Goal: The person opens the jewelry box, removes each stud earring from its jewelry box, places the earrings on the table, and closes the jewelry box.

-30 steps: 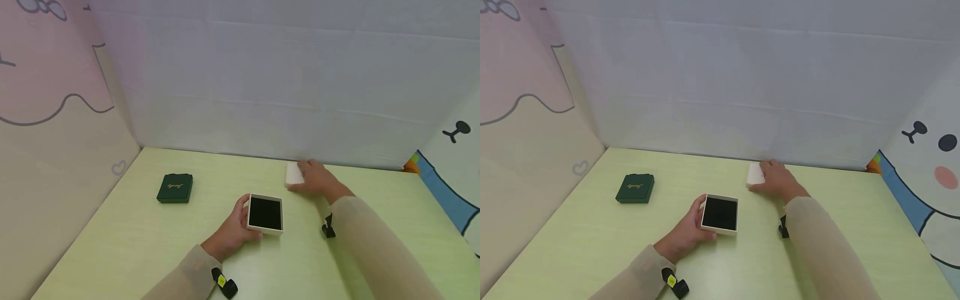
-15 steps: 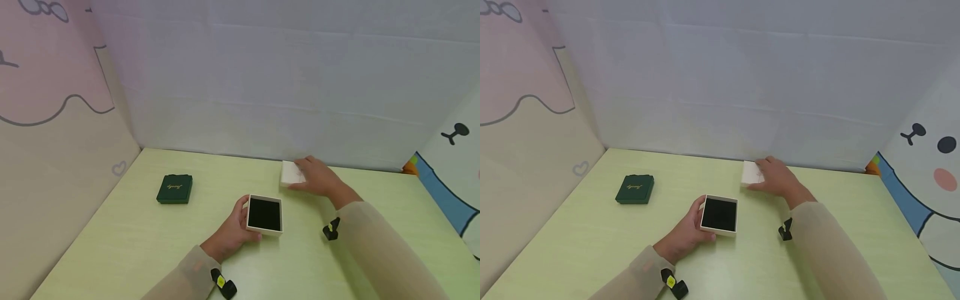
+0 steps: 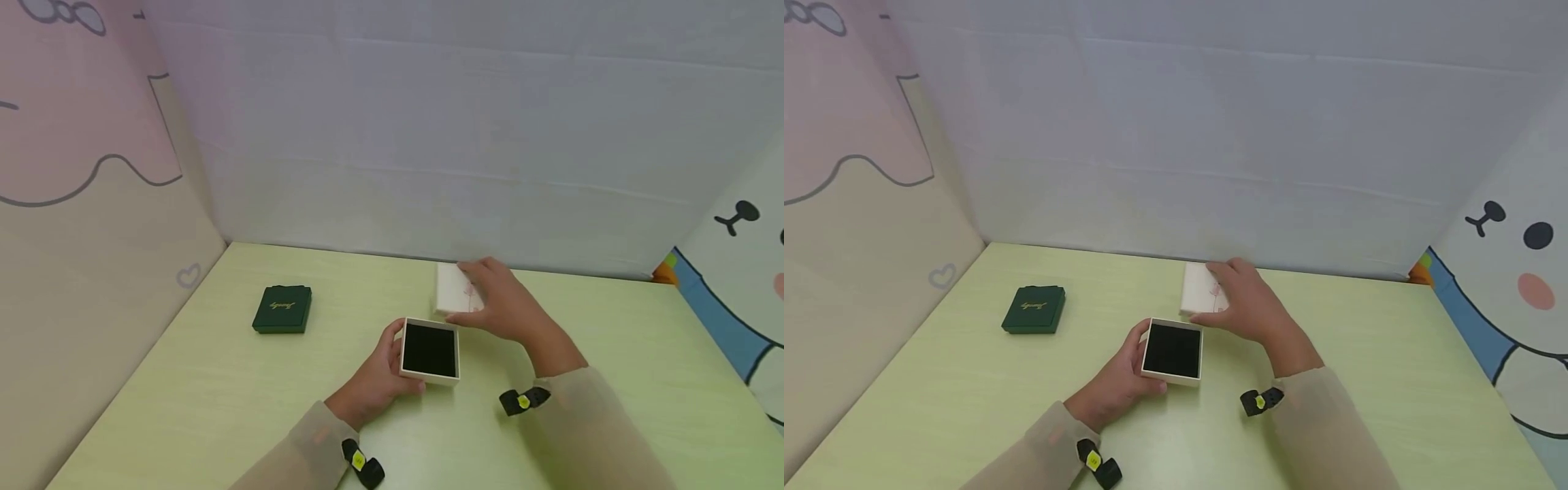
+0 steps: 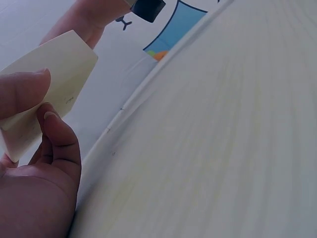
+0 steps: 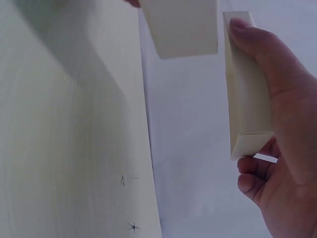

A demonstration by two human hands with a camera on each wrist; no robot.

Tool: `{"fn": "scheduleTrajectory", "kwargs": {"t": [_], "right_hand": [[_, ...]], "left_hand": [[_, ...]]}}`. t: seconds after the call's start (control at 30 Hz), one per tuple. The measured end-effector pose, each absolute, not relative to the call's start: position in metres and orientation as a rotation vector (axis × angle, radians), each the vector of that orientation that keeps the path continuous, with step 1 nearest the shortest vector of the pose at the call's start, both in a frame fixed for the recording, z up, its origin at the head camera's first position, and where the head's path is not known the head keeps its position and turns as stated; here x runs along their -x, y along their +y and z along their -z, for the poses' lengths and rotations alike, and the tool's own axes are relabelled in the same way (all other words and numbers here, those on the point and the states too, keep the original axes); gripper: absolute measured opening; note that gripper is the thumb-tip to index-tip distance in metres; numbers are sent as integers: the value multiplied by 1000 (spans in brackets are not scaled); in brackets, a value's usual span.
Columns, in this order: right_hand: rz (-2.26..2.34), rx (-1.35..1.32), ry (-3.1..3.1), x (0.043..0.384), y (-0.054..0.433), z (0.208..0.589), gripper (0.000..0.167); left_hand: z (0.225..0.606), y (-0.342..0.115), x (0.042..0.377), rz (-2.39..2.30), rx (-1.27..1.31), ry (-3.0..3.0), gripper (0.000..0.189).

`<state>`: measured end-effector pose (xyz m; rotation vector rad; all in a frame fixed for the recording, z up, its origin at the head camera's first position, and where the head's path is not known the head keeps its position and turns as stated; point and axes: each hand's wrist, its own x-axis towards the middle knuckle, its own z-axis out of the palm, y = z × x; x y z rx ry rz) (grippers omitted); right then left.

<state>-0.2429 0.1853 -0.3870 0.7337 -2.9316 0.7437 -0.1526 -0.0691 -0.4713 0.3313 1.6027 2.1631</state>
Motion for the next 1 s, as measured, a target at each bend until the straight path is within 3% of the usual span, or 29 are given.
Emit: {"fn": "scheduleTrajectory", "kwargs": {"t": [0.37, 1.0], "right_hand": [[-844, -755, -2813, 204, 166, 383, 96], [-685, -769, -2802, 176, 150, 368, 97]], "left_hand": [[472, -70, 151, -2152, -358, 1585, 109], [472, -70, 155, -2154, -313, 1591, 108]]}}
